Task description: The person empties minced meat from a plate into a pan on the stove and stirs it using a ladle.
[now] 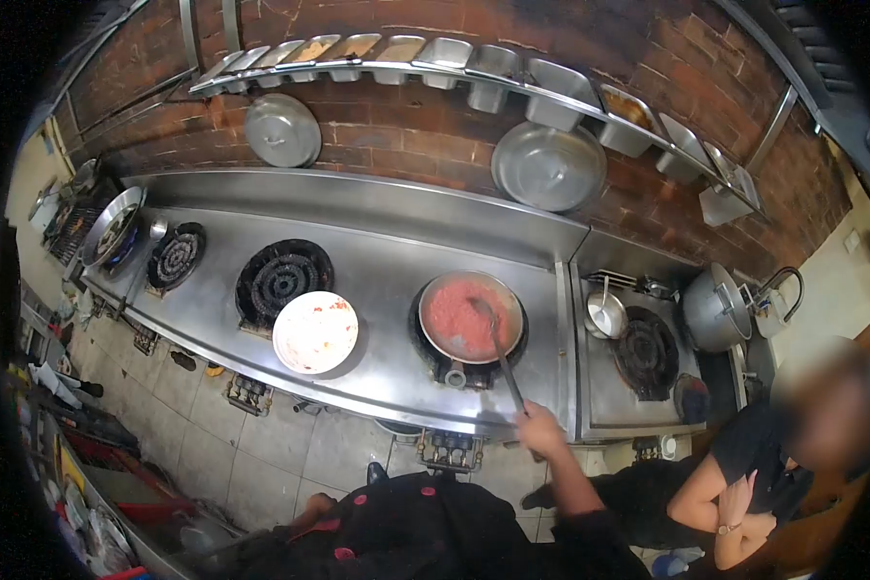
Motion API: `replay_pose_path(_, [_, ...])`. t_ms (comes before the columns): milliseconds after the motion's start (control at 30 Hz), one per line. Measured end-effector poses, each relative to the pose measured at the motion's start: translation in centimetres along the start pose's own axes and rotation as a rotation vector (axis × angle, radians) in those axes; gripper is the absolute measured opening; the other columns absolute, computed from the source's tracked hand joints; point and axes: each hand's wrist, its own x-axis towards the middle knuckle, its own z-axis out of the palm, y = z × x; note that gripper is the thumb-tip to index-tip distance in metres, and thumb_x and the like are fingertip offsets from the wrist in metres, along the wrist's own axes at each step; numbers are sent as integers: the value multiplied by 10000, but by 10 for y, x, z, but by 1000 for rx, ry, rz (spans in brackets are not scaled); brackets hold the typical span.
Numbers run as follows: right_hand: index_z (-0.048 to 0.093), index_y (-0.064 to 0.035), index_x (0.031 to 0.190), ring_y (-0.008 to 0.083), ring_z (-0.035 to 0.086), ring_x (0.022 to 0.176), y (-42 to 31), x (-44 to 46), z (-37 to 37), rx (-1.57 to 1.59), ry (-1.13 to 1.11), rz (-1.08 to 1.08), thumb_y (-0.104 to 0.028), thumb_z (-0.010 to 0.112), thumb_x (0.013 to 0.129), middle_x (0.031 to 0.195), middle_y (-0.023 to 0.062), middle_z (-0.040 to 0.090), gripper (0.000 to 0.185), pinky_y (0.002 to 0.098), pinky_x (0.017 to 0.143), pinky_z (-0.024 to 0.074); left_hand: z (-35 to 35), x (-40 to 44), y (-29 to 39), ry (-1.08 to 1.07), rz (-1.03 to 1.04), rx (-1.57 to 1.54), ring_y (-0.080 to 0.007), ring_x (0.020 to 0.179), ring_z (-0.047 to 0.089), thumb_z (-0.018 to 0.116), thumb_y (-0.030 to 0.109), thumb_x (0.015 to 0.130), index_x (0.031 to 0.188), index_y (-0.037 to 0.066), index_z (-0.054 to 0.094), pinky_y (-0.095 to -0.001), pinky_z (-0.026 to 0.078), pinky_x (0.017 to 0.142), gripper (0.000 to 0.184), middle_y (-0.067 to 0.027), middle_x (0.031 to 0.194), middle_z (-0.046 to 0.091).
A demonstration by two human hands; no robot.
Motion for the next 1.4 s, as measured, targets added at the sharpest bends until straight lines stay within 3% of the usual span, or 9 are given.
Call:
replay_pose_path(133, [495,4,1364,170,549,469,-1,-18,-47,194,-151,151,-220,565,946,701,69,591,479,320,445,463,0,4,8,23,-41,-36,-338,1176,582,543,380,817,1136,109,697,-435,473,988,447,-184,1252,618])
replay_pose_path(267, [457,-3,1399,136,520,458,51,49,13,-498,638,-757,-225,560,939,709,79,605,521,312,458,452,-18,-4,15,-76,86,148,-340,1175,582,545,376,813,1134,98,696,-433,459,1005,451,-186,1239,625])
replay_pose_path(333, [566,-37,1298,152,555,507,-18,18,6,222,-50,77,-223,556,935,661,67,553,409,336,463,463,-11,10,12,-71,65,119,-337,1172,585,547,374,812,1127,95,699,-433,461,1003,448,-184,1228,632])
replay_pose_path(533, [569,-64,1314,215,651,657,-30,-20,-50,111,-219,85,-233,582,912,803,113,665,436,359,579,525,-32,-19,26,11,132,235,-324,1155,600,561,351,799,1128,88,698,-425,484,974,443,-168,1205,649])
replay_pose_path(600, [551,-45,1325,341,677,904,-2,18,-22,-337,219,-366,-249,573,899,1016,192,696,472,419,791,532,-29,-12,25,-81,81,176,-325,1152,603,564,345,792,1132,91,698,-425,485,974,445,-164,1218,644])
replay_pose_path(700, [552,-116,1341,404,612,1062,-7,61,26,-319,291,-155,-234,556,888,1139,219,647,468,446,927,476,-36,-23,30,-49,-6,-24,-329,1134,614,594,366,764,1118,97,707,-432,492,963,458,-155,1206,653])
replay_pose_path(867, [566,-305,1333,373,652,928,-46,-2,-54,-631,40,-104,-200,539,883,1023,177,678,462,474,821,506,-25,2,16,-51,111,156,-342,1136,611,607,389,753,1120,86,704,-431,490,966,486,-191,1203,645])
replay_pose_path(1100, [655,-210,1209,375,652,863,-91,-109,-152,-838,148,-99,-196,579,851,936,185,680,367,486,744,513,-31,0,19,-118,100,192,-324,1158,603,586,395,788,1154,107,691,-432,490,970,477,-172,1221,642])
replay_pose_path(1400, [544,-30,1322,356,645,958,51,14,2,-286,320,-314,-234,586,906,1049,222,665,465,417,856,496,-7,44,-4,53,-14,19,-361,1147,592,478,393,874,1075,21,694,-429,477,978,475,-215,1245,609])
